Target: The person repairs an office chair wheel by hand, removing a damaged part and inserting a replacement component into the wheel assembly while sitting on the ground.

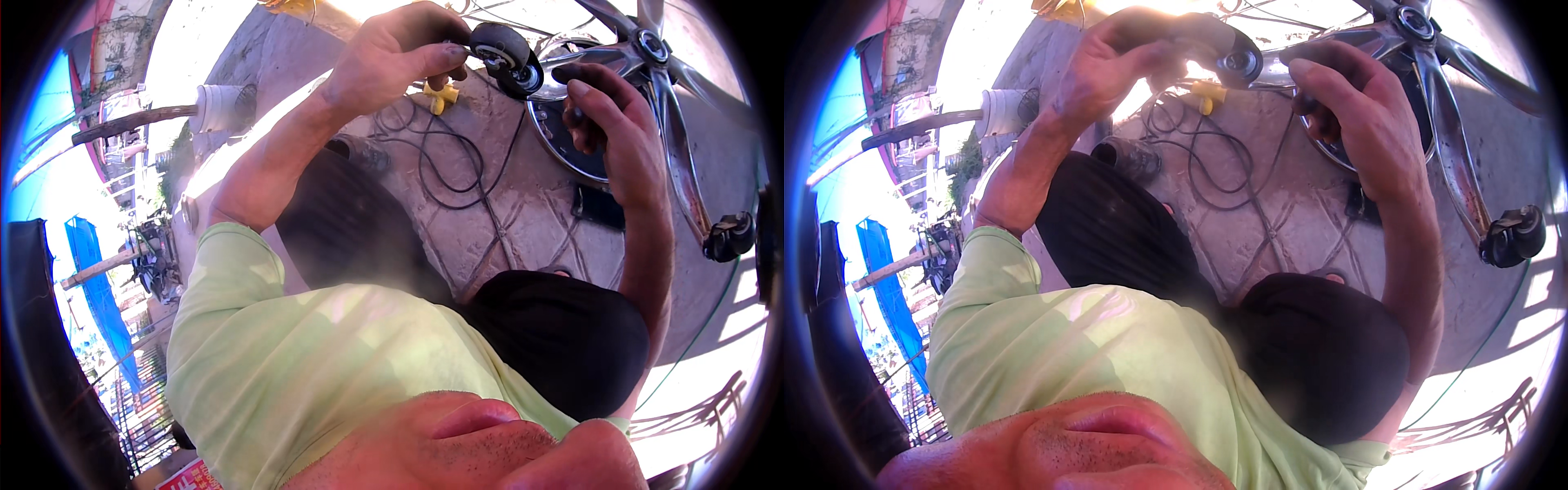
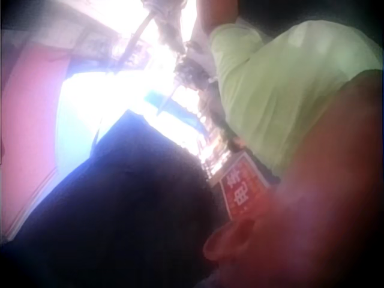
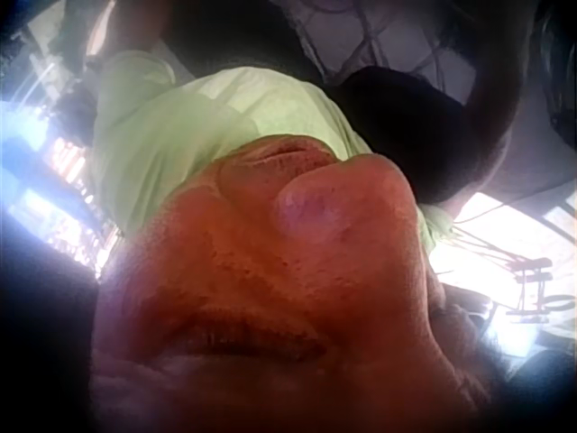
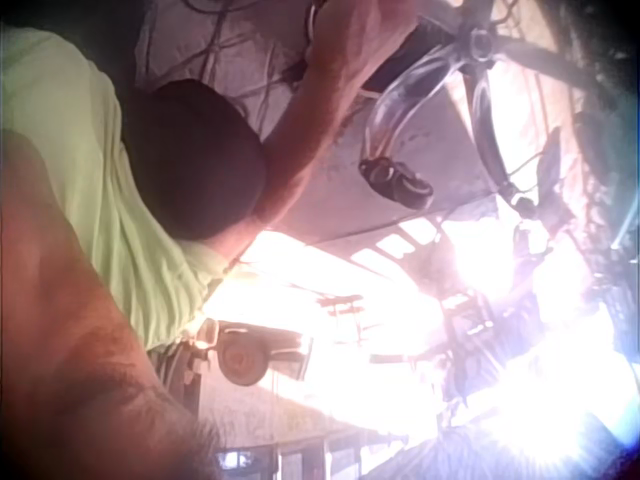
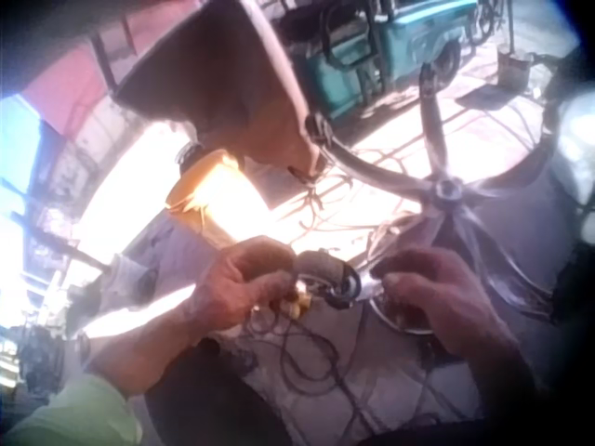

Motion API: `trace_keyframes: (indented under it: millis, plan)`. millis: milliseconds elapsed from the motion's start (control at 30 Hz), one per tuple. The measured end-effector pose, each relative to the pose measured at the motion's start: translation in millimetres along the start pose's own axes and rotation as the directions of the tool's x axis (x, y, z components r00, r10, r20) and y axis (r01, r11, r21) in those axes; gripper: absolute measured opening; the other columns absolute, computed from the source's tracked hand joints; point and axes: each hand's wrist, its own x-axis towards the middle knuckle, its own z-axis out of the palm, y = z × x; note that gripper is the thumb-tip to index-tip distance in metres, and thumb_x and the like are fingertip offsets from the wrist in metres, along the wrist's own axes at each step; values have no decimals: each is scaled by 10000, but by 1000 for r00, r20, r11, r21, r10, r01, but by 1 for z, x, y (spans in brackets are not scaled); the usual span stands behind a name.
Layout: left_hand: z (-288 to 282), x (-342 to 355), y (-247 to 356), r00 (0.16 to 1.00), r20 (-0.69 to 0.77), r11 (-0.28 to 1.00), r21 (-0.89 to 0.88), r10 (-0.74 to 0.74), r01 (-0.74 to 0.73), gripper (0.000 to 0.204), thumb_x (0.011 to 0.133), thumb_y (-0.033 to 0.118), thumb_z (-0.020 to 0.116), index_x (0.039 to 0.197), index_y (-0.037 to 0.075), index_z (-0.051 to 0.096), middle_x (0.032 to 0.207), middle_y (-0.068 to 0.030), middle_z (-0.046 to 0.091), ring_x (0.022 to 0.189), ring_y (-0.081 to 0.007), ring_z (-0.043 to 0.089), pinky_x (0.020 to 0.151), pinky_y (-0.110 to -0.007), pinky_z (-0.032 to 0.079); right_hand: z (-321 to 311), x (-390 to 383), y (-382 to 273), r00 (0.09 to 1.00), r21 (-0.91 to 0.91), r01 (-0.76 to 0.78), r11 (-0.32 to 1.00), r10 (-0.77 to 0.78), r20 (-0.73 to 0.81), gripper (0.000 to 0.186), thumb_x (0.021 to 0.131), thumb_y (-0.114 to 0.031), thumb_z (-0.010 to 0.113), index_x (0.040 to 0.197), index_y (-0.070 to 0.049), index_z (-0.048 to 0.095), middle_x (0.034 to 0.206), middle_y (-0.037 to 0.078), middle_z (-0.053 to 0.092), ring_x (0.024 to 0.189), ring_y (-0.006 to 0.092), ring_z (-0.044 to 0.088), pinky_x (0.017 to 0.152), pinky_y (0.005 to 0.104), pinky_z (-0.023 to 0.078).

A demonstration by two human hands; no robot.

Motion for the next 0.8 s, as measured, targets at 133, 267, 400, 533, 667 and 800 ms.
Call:
trace_keyframes:
  millis: [133, 267, 400, 533, 667, 800]
  plan:
    - [-1, -2, 0, 1000, -18, 999, 43, 19, -18, 239, 1024, 43, 644, 1260, 29, 608, 1010, -90, 720, 867, -164, 705, 780, -321, 587, 0, -1, 1, 1000, 14, -7, 1000, 7, -1, 342, 973, -309, 666, 1189, -50, 721, 825, 16, 679, 653, 64, 562, 607, 216, 423]
    - [-2, -2, 0, 1000, -13, 998, 58, 26, -26, 234, 1026, 51, 646, 1257, 35, 612, 1013, -86, 720, 877, -158, 702, 771, -313, 580, 0, -3, 4, 1000, 46, 0, 999, 1, -31, 334, 977, -304, 673, 1191, -51, 716, 827, 8, 675, 657, 60, 562, 604, 210, 419]
    - [1, -3, 1, 999, -44, 997, 83, 3, 0, 238, 1023, 48, 646, 1259, 39, 612, 1025, -90, 717, 903, -163, 701, 775, -314, 581, -3, -3, 7, 1000, 86, 3, 996, -1, -22, 304, 979, -283, 677, 1174, -53, 718, 818, -9, 663, 656, 47, 558, 595, 196, 404]
    - [4, -1, 2, 999, -46, 998, 54, -27, 29, 244, 1021, 33, 640, 1263, 40, 608, 1066, -95, 707, 933, -181, 705, 794, -322, 592, -7, -3, 11, 1000, 112, 3, 994, 0, -24, 290, 980, -270, 675, 1171, -58, 720, 815, -18, 657, 652, 38, 553, 589, 188, 395]
    - [0, -10, 0, 999, -43, 1000, 1, 12, -12, 242, 1023, 22, 628, 1264, 39, 606, 1089, -94, 699, 953, -194, 709, 810, -329, 602, -1, -5, 7, 1000, 107, 26, 994, -24, -20, 289, 981, -270, 670, 1171, -59, 722, 819, -20, 657, 655, 37, 554, 593, 187, 397]
    - [13, -7, 12, 997, -76, 999, 45, 3, 0, 242, 1025, 36, 630, 1265, 37, 604, 1066, -93, 700, 930, -188, 705, 797, -326, 594, -9, -6, 13, 999, 114, 42, 993, -40, -21, 292, 981, -273, 671, 1172, -58, 725, 828, -16, 657, 662, 39, 560, 597, 188, 401]
